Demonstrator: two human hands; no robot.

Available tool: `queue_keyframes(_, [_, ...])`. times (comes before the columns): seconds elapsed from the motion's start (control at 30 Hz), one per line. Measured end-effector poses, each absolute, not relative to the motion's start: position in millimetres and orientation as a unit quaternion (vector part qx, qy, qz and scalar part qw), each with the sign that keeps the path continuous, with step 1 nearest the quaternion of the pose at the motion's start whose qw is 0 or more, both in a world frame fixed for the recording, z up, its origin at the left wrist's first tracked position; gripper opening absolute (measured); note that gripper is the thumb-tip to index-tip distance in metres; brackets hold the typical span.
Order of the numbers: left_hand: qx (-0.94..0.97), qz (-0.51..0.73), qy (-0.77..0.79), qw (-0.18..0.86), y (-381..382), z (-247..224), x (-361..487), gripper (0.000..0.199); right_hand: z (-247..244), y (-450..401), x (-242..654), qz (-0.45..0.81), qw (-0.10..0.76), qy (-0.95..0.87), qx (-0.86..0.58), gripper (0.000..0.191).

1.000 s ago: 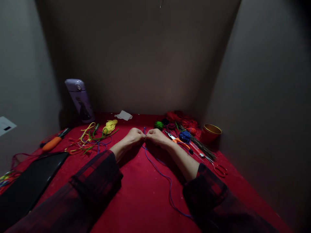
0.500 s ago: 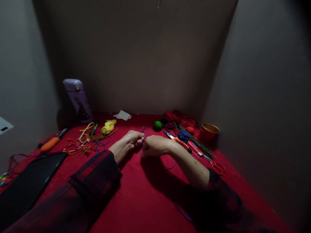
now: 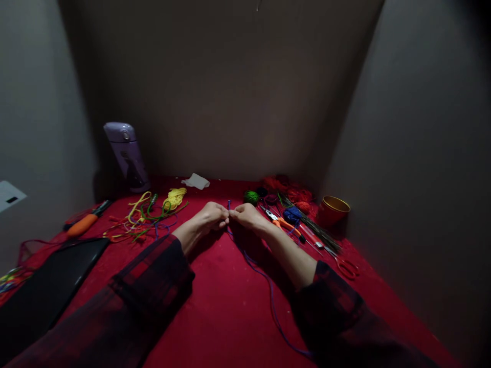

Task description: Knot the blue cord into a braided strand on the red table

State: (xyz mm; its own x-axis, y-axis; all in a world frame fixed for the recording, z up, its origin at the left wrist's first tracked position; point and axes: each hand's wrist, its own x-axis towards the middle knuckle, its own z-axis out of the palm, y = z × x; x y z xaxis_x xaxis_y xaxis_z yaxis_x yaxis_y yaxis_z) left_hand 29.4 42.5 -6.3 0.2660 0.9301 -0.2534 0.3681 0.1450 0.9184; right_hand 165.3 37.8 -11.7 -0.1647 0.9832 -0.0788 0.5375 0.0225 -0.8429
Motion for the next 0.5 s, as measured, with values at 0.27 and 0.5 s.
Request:
queue_keyframes(0.27, [0.734,0.203,0.600,0.245,39.9,14.7,23.3,0.009,-13.3,36.8,167.6,0.408,0.299,-0.644,-0.575,0.024])
queue_keyframes(0.5, [0.818,0.102,0.542,0.163,-5.5,41.6,49.3,0.010,-14.0,34.4,170.3,0.471,0.308,-0.617,-0.550,0.021])
